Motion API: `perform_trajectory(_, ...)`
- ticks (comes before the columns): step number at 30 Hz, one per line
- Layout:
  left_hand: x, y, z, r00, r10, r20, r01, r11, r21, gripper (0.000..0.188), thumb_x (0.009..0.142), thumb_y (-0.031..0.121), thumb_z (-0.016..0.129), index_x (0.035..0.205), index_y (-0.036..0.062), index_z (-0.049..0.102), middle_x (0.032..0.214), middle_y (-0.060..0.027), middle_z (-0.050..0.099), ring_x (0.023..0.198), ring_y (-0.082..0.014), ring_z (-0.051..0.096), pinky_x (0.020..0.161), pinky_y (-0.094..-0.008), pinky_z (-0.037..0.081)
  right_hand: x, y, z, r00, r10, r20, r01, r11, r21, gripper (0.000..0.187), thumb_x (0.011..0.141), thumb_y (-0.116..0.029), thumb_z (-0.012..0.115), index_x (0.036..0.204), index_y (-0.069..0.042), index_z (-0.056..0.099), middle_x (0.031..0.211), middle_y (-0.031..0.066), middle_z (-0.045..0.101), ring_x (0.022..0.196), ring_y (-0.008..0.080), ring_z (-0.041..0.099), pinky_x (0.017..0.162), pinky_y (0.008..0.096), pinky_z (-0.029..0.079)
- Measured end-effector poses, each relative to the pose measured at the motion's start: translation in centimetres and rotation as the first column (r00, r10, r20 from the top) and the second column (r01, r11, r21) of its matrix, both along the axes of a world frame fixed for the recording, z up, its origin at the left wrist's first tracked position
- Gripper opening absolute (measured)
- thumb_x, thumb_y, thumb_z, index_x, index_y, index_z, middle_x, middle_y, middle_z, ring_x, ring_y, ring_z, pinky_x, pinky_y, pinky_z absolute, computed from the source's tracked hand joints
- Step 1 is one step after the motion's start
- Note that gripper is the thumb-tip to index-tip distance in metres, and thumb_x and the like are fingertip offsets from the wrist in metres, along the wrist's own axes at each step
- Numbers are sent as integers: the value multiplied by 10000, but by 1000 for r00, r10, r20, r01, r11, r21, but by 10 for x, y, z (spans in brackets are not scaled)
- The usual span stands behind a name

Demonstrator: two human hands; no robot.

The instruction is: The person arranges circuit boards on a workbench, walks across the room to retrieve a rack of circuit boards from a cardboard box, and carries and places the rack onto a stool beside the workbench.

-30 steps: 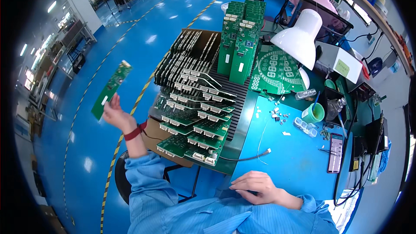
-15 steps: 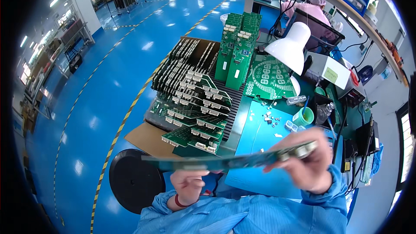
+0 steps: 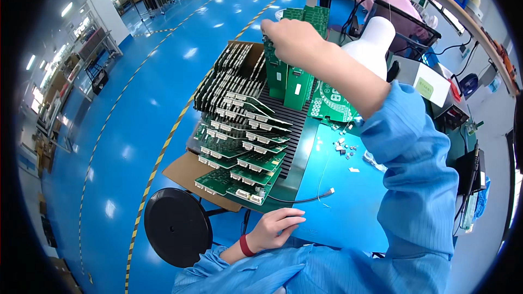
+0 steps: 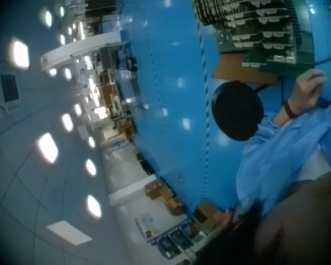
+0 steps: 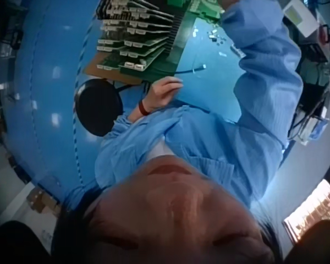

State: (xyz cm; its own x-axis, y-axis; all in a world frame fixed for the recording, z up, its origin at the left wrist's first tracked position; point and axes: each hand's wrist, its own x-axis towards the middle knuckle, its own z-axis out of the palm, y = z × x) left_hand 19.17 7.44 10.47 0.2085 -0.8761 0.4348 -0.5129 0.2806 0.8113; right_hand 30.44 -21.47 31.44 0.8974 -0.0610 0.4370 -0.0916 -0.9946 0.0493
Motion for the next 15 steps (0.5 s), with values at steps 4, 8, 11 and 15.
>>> perform_trajectory(4, -2, 0, -2, 998, 26, -51, -24, 999, 39, 261, 765, -51, 656, 1009, 38, 676, 1073, -115, 658, 920, -275, 668, 774, -333, 552, 19, -4, -19, 988, -64, -143, 75, 995, 70, 332, 739, 15, 597, 1065, -15, 541, 899, 215, 641, 886, 387, 645, 702, 482, 528)
perform_trajectory(8, -1, 0, -3, 997, 24, -79, -21, 999, 44, 283, 744, -99, 649, 992, 30, 693, 1084, -130, 657, 913, -258, 665, 740, -304, 548, 21, -5, -18, 982, -71, -178, 87, 992, 88, 335, 733, 14, 601, 1062, -7, 540, 909, 220, 636, 892, 393, 642, 710, 483, 532)
perform_trajectory(11, 1, 0, -4, 998, 14, -64, -12, 999, 30, 275, 740, -101, 648, 977, 29, 696, 1076, -131, 659, 907, -257, 666, 739, -303, 547, 18, -7, -20, 981, -77, -181, 91, 994, 67, 332, 734, 11, 602, 1060, 0, 538, 906, 214, 639, 881, 391, 644, 713, 480, 532)
perform_trajectory(15, 1, -2, -1, 998, 7, -65, -4, 999, 49, 268, 735, -101, 649, 965, 26, 698, 1069, -133, 661, 905, -258, 666, 745, -306, 546, 15, -12, -25, 992, -45, -120, 55, 995, 83, 325, 734, 6, 602, 1053, -5, 540, 869, 201, 645, 857, 380, 648, 698, 483, 525)
